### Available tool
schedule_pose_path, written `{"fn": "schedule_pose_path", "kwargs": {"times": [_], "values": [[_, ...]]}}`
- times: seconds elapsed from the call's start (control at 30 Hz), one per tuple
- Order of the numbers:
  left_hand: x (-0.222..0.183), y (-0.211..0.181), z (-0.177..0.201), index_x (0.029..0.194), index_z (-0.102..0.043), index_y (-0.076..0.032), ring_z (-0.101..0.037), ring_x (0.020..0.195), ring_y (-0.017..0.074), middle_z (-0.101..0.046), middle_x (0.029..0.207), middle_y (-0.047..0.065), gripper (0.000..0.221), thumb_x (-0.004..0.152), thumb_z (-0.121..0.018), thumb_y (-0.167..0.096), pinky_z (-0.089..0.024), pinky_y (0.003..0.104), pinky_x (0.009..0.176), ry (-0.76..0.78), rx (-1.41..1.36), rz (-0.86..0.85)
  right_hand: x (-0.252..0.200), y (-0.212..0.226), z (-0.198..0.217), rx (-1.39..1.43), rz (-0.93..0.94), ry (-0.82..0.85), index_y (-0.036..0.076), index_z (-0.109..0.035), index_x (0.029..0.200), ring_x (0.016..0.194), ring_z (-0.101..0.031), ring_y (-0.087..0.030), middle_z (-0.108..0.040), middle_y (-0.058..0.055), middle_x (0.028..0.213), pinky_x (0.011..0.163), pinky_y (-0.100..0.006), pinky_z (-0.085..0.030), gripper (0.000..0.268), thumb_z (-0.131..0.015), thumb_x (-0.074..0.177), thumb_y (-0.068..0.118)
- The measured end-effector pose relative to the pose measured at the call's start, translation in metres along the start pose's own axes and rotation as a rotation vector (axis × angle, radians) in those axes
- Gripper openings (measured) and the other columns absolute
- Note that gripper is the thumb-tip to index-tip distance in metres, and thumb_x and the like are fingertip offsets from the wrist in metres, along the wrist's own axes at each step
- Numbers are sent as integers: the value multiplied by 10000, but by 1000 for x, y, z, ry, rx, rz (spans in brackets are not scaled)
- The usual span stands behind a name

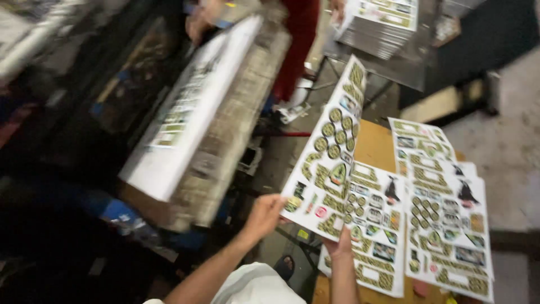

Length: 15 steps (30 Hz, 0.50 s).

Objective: The recorder is operating a machine to process printed sticker sheets, placing them onto the machine and stacking them after processing.

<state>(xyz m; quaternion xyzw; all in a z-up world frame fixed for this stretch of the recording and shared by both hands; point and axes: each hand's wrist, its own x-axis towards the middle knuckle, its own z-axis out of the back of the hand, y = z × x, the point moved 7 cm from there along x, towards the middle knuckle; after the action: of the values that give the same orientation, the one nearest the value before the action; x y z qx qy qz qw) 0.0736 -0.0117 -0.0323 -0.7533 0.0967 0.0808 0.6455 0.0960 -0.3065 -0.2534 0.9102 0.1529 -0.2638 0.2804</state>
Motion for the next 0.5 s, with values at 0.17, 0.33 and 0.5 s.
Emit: {"fn": "schedule_pose_path", "kwargs": {"times": [0.17, 0.33, 0.5], "values": [[34, 14, 170, 953, -746, 37, -727, 566, 153, -763, 750, 131, 361, 1023, -561, -265, -559, 284, 495, -400, -46, 50, 4, 0, -221, -743, 307, 120, 76, -570, 1470, 962, -712, -182, -726, -90, 1267, 826, -349, -591, 518, -508, 956, 54], [89, 54, 297, 833, -794, 5, -744, 616, 277, -772, 749, 217, 367, 940, -699, -333, -568, 367, 579, -675, 316, 311, 45, -71, -307, -1477, 610, 16, 47, -618, 1470, 794, -606, -142, -758, -116, 1126, 720, -308, -509, 473, -581, 1004, 123], [104, 49, 376, 913, -766, -74, -721, 904, 367, -754, 930, 179, 191, 838, -752, -249, -561, 486, 760, -912, 465, 265, 63, -134, -321, -1627, 627, -59, 73, -584, 1445, 702, -629, -169, -705, -144, 859, 691, -344, -532, 638, -736, 837, 195]]}}
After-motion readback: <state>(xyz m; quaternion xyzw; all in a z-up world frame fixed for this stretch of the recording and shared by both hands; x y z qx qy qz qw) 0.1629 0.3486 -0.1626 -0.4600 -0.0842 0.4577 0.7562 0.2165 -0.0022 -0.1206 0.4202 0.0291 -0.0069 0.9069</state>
